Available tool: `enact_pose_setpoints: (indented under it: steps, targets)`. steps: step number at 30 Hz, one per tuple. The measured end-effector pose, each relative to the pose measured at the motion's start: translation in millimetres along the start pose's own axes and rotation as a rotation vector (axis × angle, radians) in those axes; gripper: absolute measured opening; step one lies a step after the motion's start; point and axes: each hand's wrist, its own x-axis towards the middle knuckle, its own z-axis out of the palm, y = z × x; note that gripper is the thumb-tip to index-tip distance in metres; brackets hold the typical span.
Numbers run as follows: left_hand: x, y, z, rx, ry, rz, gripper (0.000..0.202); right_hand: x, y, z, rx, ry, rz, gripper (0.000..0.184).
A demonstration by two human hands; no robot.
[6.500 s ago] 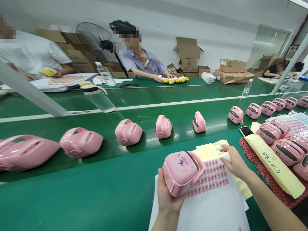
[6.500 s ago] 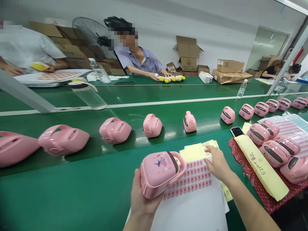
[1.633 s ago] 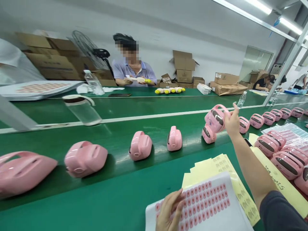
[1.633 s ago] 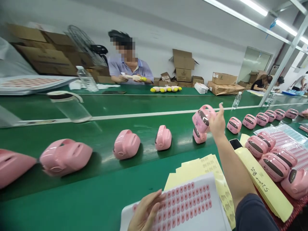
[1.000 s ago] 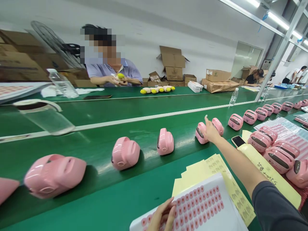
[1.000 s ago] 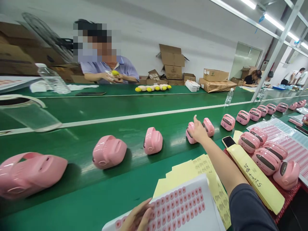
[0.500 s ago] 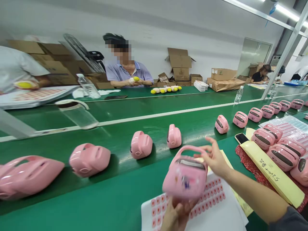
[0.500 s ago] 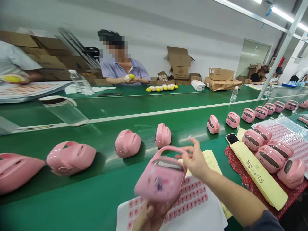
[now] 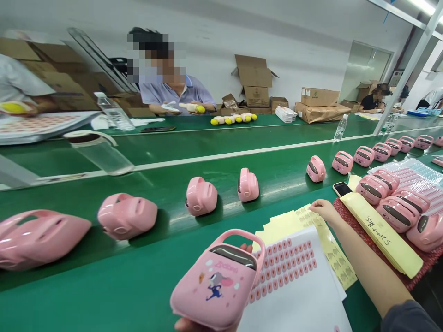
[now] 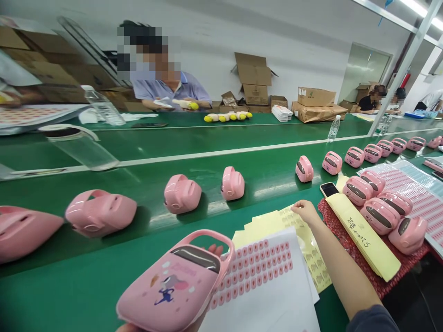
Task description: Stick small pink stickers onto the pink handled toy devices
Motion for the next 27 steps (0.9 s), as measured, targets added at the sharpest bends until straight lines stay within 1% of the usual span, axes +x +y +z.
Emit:
enact_pose_setpoints:
  steps: [1,2,4,6,8,9,12,15,18,20,22,27]
  targets:
    - [-0.5,3.6,2.0,0.018,0.03,-0.007,0.087,5.6,3.6,4.5,-0.047,-0.011,0.026,0.016]
    - [-1.1,7.1,4.7,0.035,0.085,0.005,0.082,10.5,6.3,9.4,-0.092,-0.017,0.047,0.019]
    - [-2.7,12.1,12.9,0.044,0.215,0.011,0.074,18.5,9.8,18.8,-0.173,-0.007,0.072,0.025]
    - [-4.2,14.4,23.6,0.022,0.334,-0.005,0.071,23.9,11.9,26.2,-0.237,0.019,0.073,0.026]
    - [-4.9,14.7,33.3,0.004,0.406,-0.025,0.068,26.8,13.5,32.0,-0.277,0.041,0.062,0.027]
    - [-4.9,14.6,36.8,0.0,0.422,-0.026,0.065,27.5,14.2,34.3,-0.289,0.046,0.057,0.028]
    - [-3.4,15.1,41.3,-0.005,0.436,-0.014,0.053,27.8,15.9,39.2,-0.297,0.033,0.057,0.03]
    - [-1.1,17.0,41.2,-0.008,0.444,-0.038,0.042,26.9,17.9,38.8,-0.266,-0.029,0.088,0.028]
    - [0.2,19.3,43.8,0.02,0.422,-0.043,0.041,26.3,20.2,34.5,-0.219,-0.095,0.138,0.03]
    - [0.1,20.6,48.7,0.046,0.405,-0.037,0.04,26.6,21.1,32.3,-0.189,-0.114,0.163,0.031]
    - [-0.8,21.5,54.9,0.059,0.39,-0.039,0.04,27.3,20.6,32.5,-0.169,-0.105,0.172,0.031]
    - [-4.4,22.4,65.1,0.044,0.363,-0.029,0.034,27.1,14.3,42.4,-0.176,-0.012,0.137,0.028]
